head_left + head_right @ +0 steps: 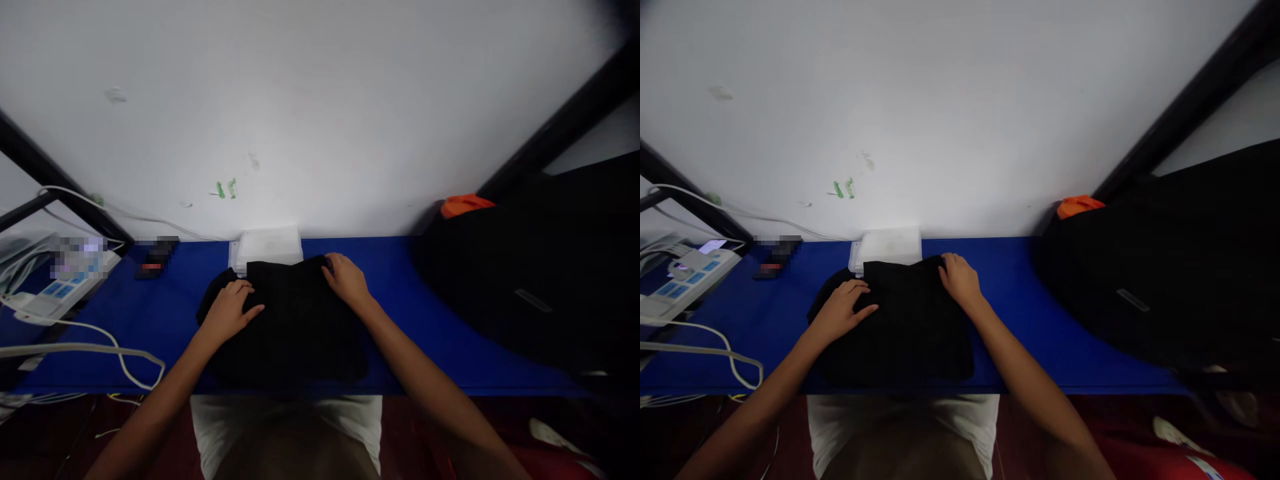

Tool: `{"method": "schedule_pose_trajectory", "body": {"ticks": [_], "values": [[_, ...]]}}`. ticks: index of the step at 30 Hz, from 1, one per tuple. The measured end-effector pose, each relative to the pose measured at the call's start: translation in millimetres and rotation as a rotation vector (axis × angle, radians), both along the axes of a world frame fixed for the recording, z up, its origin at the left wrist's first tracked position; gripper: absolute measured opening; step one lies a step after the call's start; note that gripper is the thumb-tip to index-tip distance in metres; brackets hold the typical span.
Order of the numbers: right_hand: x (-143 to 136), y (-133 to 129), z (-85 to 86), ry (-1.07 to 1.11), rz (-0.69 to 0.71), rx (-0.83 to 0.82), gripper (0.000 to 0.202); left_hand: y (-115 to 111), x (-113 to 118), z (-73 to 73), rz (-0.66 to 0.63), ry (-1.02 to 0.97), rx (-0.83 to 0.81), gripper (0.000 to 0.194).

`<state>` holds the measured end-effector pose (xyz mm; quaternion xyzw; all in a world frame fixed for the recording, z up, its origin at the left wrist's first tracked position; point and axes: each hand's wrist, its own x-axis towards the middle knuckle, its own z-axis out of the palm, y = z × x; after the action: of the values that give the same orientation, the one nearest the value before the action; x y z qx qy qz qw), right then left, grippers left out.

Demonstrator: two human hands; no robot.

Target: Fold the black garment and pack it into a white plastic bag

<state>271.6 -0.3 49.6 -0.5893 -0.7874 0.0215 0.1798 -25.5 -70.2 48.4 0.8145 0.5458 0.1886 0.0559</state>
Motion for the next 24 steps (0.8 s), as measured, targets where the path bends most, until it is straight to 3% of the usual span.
{"method": "schedule_pose_trajectory", "body": {"ticks": [3, 8, 10, 14, 17, 21, 24], "values": [[-8.8, -6.8, 8.2, -0.005, 0.007, 0.051, 0.028, 2.5, -1.5, 0.5, 0.011, 0.035, -0.039, 0.025], [-19.6, -34.6, 15.0, -0.120, 0.412, -0.060, 0.036, 1.3, 0.0, 12.0, -0.034, 0.022, -0.078, 0.008], [-16.0, -42.9, 20.1, -0.157, 0.487, -0.147, 0.033, -4.9, 1.7, 23.4, -0.050, 0.028, -0.093, 0.007], [3.8, -64.7, 45.0, -0.101, 0.494, -0.204, 0.010, -32.4, 3.6, 53.5, -0.077, 0.098, -0.211, 0.016], [19.3, -90.5, 62.5, -0.054, 0.520, -0.345, 0.015, -59.6, 3.8, 65.9, -0.158, 0.067, -0.362, 0.018], [21.3, -122.2, 65.8, -0.091, 0.500, -0.560, 0.014, -84.6, 10.0, 57.6, -0.254, -0.047, -0.550, 0.028], [2.7, -133.6, 63.3, -0.139, 0.351, -0.516, 0.022, -84.6, 17.5, 44.0, -0.227, -0.149, -0.525, 0.025]]}}
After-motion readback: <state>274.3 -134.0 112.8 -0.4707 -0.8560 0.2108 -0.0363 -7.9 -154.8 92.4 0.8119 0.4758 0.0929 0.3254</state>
